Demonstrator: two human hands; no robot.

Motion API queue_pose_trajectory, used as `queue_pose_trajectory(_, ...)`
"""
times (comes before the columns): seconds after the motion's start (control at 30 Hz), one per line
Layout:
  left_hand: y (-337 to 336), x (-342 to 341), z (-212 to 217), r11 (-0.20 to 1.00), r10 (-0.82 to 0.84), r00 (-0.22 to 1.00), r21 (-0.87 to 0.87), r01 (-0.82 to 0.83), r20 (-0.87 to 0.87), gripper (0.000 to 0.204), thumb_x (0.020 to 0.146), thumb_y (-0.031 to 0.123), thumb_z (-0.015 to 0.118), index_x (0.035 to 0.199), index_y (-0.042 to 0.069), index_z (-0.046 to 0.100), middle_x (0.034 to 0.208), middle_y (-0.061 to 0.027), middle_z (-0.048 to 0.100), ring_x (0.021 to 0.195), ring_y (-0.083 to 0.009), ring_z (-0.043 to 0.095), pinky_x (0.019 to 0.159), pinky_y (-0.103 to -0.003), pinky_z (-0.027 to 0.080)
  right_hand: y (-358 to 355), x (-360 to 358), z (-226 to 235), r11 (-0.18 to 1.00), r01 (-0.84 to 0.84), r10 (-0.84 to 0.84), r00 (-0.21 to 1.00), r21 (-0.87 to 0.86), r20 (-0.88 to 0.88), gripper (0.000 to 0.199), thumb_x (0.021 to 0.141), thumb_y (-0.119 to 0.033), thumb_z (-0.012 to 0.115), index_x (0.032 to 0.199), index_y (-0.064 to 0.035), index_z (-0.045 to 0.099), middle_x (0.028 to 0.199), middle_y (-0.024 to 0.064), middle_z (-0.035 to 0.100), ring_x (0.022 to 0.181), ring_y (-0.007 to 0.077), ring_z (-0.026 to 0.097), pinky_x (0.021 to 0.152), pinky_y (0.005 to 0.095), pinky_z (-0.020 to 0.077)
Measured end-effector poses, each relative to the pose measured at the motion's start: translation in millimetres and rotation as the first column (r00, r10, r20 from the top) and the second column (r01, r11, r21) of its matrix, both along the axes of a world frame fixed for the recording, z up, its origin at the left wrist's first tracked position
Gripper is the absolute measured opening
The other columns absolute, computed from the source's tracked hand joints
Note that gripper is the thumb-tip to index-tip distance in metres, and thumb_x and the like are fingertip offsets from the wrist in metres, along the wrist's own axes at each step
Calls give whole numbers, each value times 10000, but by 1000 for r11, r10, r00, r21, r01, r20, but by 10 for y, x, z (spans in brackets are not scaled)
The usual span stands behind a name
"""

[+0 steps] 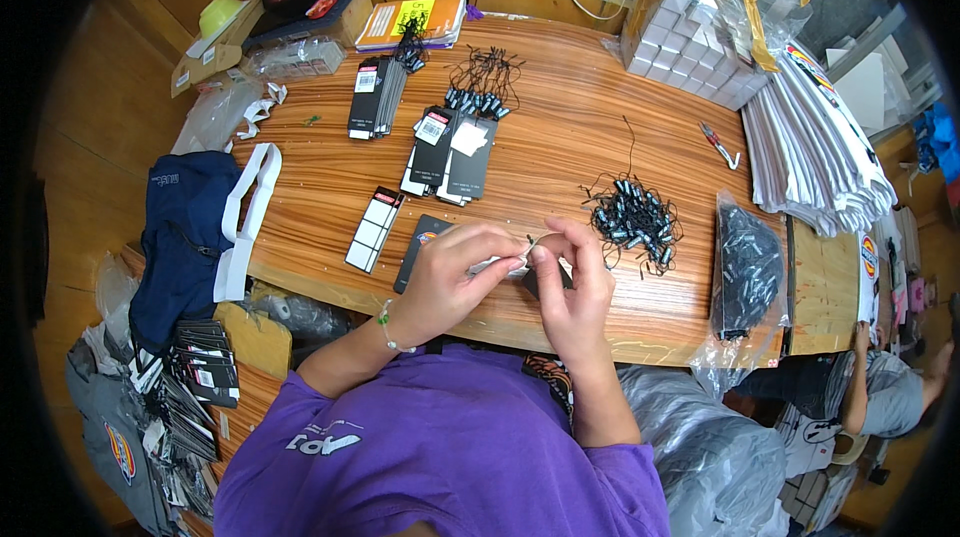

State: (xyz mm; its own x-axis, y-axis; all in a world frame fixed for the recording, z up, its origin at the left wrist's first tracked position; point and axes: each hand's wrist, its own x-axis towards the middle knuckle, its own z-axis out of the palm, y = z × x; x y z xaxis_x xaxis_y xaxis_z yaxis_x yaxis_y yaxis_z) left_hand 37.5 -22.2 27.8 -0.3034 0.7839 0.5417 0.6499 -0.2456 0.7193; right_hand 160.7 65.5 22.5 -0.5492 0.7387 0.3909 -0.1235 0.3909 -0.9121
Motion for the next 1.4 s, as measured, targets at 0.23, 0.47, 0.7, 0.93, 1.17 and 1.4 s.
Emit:
queue_pose_trajectory(0.23,45,-63,-13,968,157,877,246,-46,-454,143,667,114,662,810,131,670,842,23,610,826,-161,561,729,-338,437,126,64,32,913,-204,205,978,-353,-35,100,878,-59,540,906,25,585,848,36,601,760,73,542,670,193,425)
queue_pose_trajectory(0.47,18,-99,-72,981,126,856,191,-32,-502,131,699,134,625,821,162,661,864,44,612,889,-149,568,837,-389,395,278,23,-42,907,-131,-44,916,-401,-398,137,925,-141,472,815,-59,477,813,46,461,762,123,426,717,249,352)
queue_pose_trajectory(0.7,43,-195,-82,985,3,931,160,60,-365,141,705,101,632,847,104,634,873,-3,626,855,-178,599,772,-374,446,412,12,-33,768,-415,52,800,-488,-598,120,949,-195,430,896,-89,446,693,45,473,610,118,423,596,248,359)
queue_pose_trajectory(0.93,76,-194,-127,971,-81,990,218,104,-112,148,694,8,651,830,38,601,886,-67,624,798,-232,612,668,-304,477,383,-93,-13,298,-868,40,427,-397,-903,133,972,-212,359,920,-104,416,559,-24,393,462,70,339,482,216,321)
queue_pose_trajectory(1.17,106,-208,-79,986,41,996,165,-28,-76,142,666,42,693,797,83,655,864,-36,552,815,-205,535,740,-308,441,394,-107,0,233,-918,48,341,-322,-939,145,978,-218,336,926,-111,419,541,-30,387,454,65,347,484,211,324)
queue_pose_trajectory(1.4,47,-97,-220,983,-168,950,-23,180,264,150,670,-3,698,803,46,651,866,-30,498,830,-165,506,708,-262,421,377,-138,-15,318,-877,76,404,-362,-912,157,974,-247,350,921,-124,431,555,-33,379,479,72,350,509,230,339)
